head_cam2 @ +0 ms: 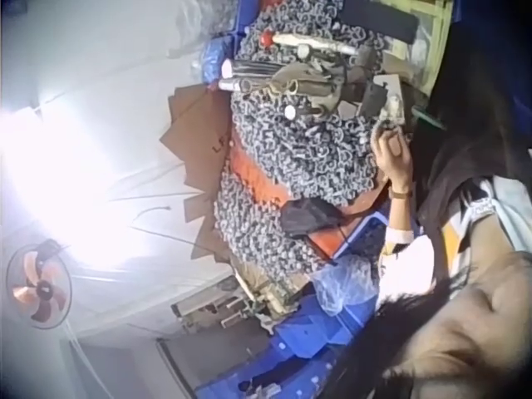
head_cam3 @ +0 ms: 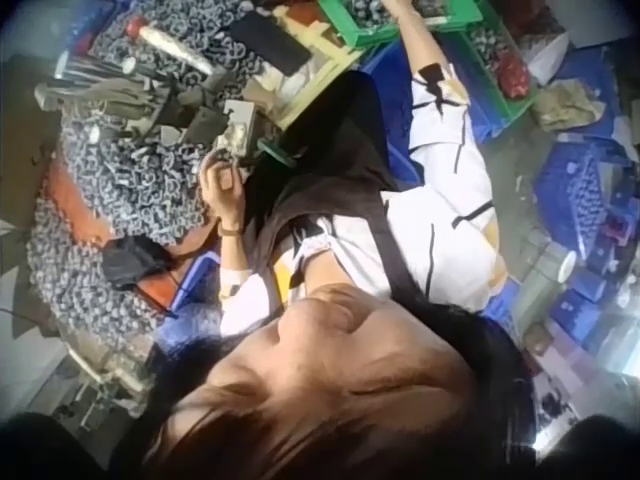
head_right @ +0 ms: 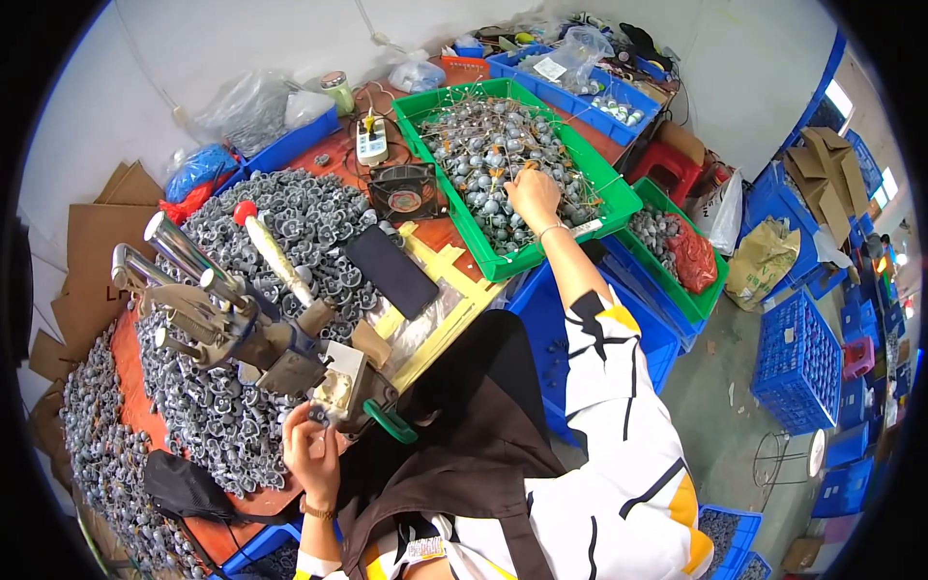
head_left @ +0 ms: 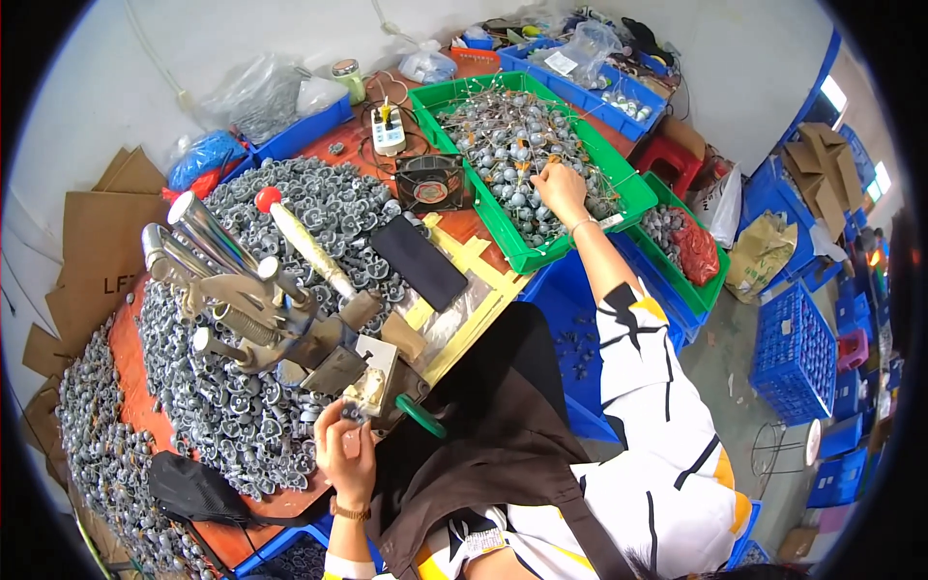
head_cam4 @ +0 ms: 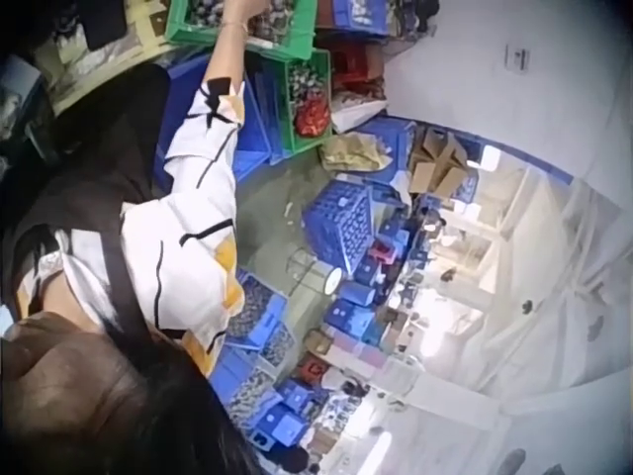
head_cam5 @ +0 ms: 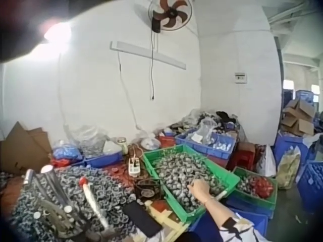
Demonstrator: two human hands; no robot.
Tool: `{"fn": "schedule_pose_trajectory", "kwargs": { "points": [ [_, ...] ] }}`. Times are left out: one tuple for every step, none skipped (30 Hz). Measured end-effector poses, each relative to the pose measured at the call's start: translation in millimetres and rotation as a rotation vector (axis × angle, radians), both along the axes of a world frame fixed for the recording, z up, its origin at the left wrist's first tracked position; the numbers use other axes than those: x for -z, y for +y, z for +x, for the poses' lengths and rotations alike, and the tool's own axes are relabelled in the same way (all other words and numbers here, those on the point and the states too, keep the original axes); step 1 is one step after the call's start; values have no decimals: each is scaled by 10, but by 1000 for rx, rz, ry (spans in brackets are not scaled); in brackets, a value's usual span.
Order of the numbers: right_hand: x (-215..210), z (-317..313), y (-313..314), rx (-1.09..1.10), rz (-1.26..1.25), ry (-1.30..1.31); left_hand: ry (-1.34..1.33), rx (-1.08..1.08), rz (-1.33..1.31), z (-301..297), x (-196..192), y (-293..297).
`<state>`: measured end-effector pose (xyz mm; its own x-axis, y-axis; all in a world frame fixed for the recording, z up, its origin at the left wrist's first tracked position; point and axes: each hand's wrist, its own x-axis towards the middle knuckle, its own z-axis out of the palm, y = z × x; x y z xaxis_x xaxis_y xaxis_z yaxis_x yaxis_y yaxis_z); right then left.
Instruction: Using a manual press machine to assemble small metal eyelets onto plastic components.
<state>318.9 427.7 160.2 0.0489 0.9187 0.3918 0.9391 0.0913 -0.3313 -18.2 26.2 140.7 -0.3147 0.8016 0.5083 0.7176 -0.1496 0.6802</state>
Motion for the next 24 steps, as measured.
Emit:
{"fn": "schedule_pose_trajectory", "kwargs": {
  "points": [
    [-10, -34, 91, 11, -34, -17, -14, -3, 0, 7, 40, 64],
    [-32, -39, 177, -30, 16, 134, 1, -32, -6, 22, 52, 137],
    [-68, -11, 267, -68, 64, 283, 46, -71, 11, 25, 118, 214],
    [-200, 21, 335, -98, 185, 464, -26, -46, -47, 19, 146, 259],
    [-341, 71, 401, -189, 323, 735, -97, -19, -105, 16, 165, 304],
    [-600, 57, 348, -291, 237, 1027, -99, -30, -113, 18, 178, 327],
    [-852, 12, 255, -388, 373, 1083, -91, -35, -92, 32, 182, 353],
    [-1073, 36, 160, -418, 415, 1016, -80, -42, -71, 24, 198, 365],
    [-1262, 41, 83, -457, 449, 990, -37, -57, -107, -14, 257, 354],
    [-1416, -63, -45, -479, 495, 955, 25, -86, -83, -49, 273, 341],
    [-1522, 27, -75, -540, 614, 858, 83, -105, -58, -35, 267, 375],
    [-1618, -35, -240, -631, 600, 1020, 99, -119, -96, -28, 268, 378],
    [-1699, -39, -412, -573, 533, 915, 122, -146, -140, -41, 237, 348],
    [-1753, 86, -446, -830, 462, 1239, 99, -91, -134, -18, 195, 383],
    [-1724, 151, -572, -1080, 299, 1348, 81, -52, -130, -15, 166, 372],
    [-1694, 171, -773, -1125, 224, 1429, 145, -44, -107, 8, 172, 388],
    [-1739, 166, -1067, -1107, 202, 1469, 204, -15, -69, 42, 147, 408],
    [-1724, 78, -1342, -1299, 87, 1522, 236, 1, -125, 58, 136, 383],
    [-1655, 19, -1574, -1280, 48, 1516, 240, -10, -130, 26, 171, 329],
    [-1624, -103, -1773, -1384, -38, 1480, 164, -25, -85, -23, 219, 270],
    [-1514, -226, -1916, -1388, -100, 1513, 92, -58, -47, -108, 264, 178],
    [-1432, -215, -2043, -1399, -155, 1577, 183, -140, -17, -180, 176, 143],
    [-1351, -210, -2152, -1386, -227, 1643, 237, -183, 17, -292, 121, 135],
    [-1267, -226, -2224, -1363, -241, 1594, 312, -254, -18, -378, 80, 75]
  ]
}}
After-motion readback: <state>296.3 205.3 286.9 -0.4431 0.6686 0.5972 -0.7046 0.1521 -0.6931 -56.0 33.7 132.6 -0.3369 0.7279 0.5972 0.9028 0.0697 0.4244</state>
